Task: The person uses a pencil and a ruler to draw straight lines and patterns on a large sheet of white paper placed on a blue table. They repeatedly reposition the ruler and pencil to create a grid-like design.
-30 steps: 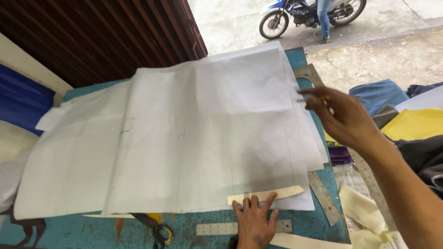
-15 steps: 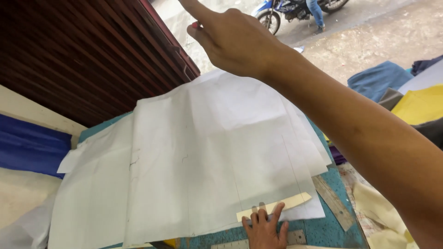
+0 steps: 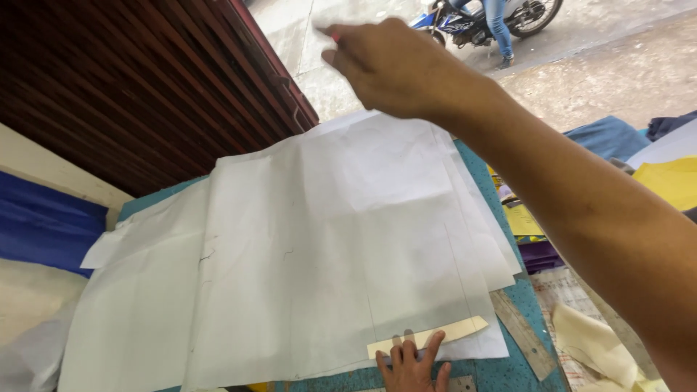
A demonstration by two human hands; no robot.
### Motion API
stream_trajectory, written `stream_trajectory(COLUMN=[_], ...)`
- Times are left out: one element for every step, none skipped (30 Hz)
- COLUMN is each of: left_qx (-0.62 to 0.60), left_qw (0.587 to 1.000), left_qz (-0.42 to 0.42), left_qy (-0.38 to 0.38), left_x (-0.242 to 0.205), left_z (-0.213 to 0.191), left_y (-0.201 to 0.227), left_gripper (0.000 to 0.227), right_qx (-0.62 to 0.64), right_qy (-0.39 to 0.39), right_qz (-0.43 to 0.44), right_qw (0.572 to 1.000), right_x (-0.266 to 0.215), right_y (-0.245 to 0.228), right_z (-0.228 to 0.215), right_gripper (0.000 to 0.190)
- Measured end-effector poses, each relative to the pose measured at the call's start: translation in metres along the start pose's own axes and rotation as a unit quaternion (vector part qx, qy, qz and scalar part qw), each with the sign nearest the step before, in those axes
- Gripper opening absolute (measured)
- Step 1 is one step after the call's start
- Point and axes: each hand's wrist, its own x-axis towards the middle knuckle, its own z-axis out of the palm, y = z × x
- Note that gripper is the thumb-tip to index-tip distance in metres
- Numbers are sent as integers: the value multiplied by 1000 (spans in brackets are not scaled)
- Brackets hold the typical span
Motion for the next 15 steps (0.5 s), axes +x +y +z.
stream_trajectory(left_qx=[16, 32, 29, 72, 115, 113, 134, 154, 150, 144, 138, 134, 119, 104, 100], left_qw=[1000, 998, 998, 991, 980, 980, 973, 965, 966, 972, 977, 978, 988, 994, 995], left_qz=[10, 22, 28, 50, 71, 77, 74, 72, 78, 75, 72, 69, 47, 24, 21], left_qy=[21, 45, 47, 97, 148, 148, 172, 198, 197, 172, 147, 146, 84, 19, 17], left_x=[-1, 4, 5, 5, 5, 6, 7, 8, 11, 10, 9, 9, 9, 8, 11], left_z=[0, -1, 13, 27, 42, 48, 54, 60, 56, 53, 50, 42, 34, 26, 21], left_y=[0, 1, -6, -13, -19, -21, -24, -25, -25, -23, -21, -15, -8, -2, 0], left_gripper=[59, 58, 58, 57, 57, 57, 57, 58, 58, 58, 57, 57, 58, 59, 59], right_qx=[-8, -19, -24, -41, -58, -61, -86, -113, -118, -144, -168, -168, -134, -99, -98], right_qy=[-102, -200, -197, -244, -290, -288, -194, -100, -100, -8, 84, 79, 19, -42, -48], right_qz=[81, 160, 163, 152, 141, 146, 84, 19, 24, -38, -102, -104, -91, -77, -77], right_qw=[991, 966, 966, 957, 945, 945, 974, 988, 988, 989, 977, 977, 987, 991, 991], right_x=[-1, 1, 3, 4, 4, 5, 6, 7, 7, 7, 7, -2, -11, -20, -35], right_y=[-9, -16, -9, -3, 2, 4, 6, 7, 14, 20, 25, 21, 16, 12, 12], right_z=[-2, -6, 2, 10, 17, 19, 22, 25, 24, 26, 27, 28, 28, 28, 32], right_gripper=[24, 40, 40, 36, 47, 47, 46, 73, 73, 75, 78, 78, 83, 90, 90])
